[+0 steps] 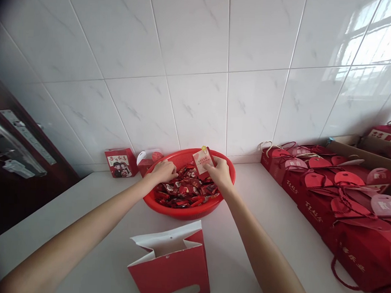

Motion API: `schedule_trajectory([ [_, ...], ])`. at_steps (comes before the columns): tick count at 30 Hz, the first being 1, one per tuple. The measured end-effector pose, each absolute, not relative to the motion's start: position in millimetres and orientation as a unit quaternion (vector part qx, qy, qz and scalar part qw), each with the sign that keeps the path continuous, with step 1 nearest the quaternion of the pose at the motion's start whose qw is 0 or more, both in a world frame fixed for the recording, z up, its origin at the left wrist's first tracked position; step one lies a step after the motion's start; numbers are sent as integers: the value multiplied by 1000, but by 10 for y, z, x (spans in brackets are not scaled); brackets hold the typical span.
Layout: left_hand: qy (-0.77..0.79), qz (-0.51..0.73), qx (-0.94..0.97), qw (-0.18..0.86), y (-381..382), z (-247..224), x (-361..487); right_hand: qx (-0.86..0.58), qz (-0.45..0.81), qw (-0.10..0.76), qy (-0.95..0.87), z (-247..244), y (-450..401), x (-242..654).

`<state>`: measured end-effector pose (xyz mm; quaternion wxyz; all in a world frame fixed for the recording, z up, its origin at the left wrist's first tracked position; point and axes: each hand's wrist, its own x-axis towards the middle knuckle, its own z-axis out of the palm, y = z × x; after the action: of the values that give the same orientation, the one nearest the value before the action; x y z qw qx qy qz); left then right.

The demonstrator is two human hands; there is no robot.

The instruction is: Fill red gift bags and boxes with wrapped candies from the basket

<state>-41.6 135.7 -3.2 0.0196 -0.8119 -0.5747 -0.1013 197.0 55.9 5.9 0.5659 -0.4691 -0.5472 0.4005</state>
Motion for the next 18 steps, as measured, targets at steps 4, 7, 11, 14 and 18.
schedule_trajectory([
  [4, -563, -81, -822, 14, 1383, 14, -342, -468, 396, 566, -551, 66, 544, 1970],
  [7, -554, -59, -830, -7, 1447, 56, -236, -470, 391, 564, -556, 67, 533, 1966],
  [11, -557, -32, -829, -45, 1547, 51, -157, -464, 395, 567, -554, 63, 541, 1963],
  [14, -559, -44, -825, -70, 1603, 9, -197, -463, 394, 568, -555, 54, 558, 1966],
  [18, -557, -107, -817, -106, 1662, -55, -293, -464, 389, 567, -558, 27, 586, 1975],
])
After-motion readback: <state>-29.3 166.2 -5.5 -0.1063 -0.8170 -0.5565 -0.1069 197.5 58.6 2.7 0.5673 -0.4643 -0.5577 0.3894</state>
